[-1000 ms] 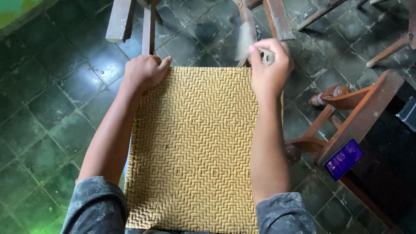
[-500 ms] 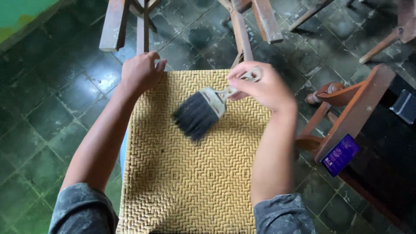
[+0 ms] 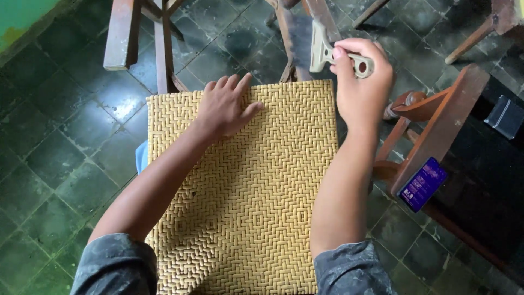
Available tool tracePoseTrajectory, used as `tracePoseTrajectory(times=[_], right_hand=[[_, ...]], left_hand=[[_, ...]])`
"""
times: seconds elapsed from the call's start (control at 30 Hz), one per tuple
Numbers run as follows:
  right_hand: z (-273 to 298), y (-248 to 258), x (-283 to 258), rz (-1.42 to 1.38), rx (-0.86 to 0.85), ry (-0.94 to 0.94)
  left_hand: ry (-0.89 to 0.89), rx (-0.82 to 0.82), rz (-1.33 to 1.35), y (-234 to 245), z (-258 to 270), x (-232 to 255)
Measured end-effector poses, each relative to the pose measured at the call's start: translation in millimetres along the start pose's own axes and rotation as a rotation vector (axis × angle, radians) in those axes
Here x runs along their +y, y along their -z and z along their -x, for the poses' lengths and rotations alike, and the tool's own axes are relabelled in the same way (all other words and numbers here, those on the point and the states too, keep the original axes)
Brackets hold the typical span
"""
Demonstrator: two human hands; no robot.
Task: The person picks up a woven mat from the floor and places it on their lap. They then use a brush to sweep the surface of the mat repeatedly, removing dust or debris. The person continues brushing the mat for the remainder of the clip.
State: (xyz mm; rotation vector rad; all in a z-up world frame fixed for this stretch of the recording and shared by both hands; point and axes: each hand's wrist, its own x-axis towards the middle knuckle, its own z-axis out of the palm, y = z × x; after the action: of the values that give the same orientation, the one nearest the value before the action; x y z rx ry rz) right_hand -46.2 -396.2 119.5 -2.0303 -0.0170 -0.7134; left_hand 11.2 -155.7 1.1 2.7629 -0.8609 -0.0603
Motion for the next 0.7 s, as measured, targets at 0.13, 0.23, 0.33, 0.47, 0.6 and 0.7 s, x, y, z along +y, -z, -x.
tracePoseTrajectory(times=[0.13,0.23,0.33,0.47,0.6,0.7], right_hand=[[1,19,-13,-0.024,-0.153,-0.051],[3,33,-23,-0.145,-0.295,-0.103],[5,45,-25,-0.194,-0.310,-0.095],[5,52,-22,-0.257,-0.568,-0.165],[-1,40,-14,-0.163,-0.731,-0.513],[-3,31,2,-0.017,-0.646,-0.597]], left_hand=[[0.179,-0.219,0.067,10,-21,-5],[0.207,-0.302,0.104,16,-33,-10],[0.219,-0.356,0.153,22,-40,-11],[0.396,-0.599,0.215,33,-56,-10],[0.544,-0.735,0.309,41,-64,-7],[0.561,-0.777,0.331,52,-66,-2]])
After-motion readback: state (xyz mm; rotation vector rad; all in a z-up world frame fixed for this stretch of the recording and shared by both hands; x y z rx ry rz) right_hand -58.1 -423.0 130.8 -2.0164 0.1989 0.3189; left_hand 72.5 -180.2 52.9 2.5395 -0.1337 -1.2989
